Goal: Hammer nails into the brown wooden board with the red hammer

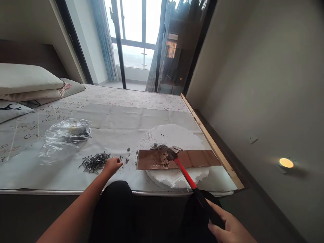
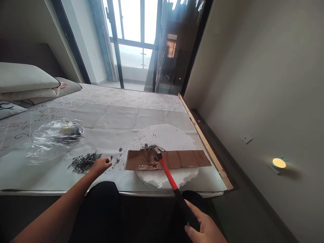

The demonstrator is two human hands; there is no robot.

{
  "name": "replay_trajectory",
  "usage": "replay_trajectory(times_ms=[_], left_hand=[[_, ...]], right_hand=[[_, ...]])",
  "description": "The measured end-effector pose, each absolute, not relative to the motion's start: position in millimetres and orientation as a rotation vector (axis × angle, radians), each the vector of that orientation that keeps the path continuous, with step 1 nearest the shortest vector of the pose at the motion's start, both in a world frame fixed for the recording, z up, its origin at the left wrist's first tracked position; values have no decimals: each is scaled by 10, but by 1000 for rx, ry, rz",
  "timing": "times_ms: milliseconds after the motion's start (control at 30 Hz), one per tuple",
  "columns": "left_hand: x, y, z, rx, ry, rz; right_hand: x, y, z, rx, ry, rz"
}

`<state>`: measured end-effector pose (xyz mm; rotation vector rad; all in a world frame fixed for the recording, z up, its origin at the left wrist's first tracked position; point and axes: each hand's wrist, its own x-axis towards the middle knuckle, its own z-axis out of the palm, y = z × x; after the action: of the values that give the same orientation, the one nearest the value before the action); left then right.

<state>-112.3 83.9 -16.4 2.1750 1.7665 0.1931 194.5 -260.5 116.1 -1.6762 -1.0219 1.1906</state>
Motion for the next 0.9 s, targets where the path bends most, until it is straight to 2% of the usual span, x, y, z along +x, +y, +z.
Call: replay_trajectory(times_ms=[100, 267, 500, 900], left_hand=[[-946, 638, 198, 2009, 1581, 517], [-156, 149, 541, 1925, 1097, 699], [744, -86, 302, 2000, 964, 676], [886, -69, 102, 2139, 978, 680]], right_hand=[[2000, -2635, 1137, -1610, -936, 1247], [2093, -2691, 1111, -1684, -851, 1268], [2231, -2793, 941, -1678, -858, 1305], [2342, -2752, 951, -1613, -965, 1260]])
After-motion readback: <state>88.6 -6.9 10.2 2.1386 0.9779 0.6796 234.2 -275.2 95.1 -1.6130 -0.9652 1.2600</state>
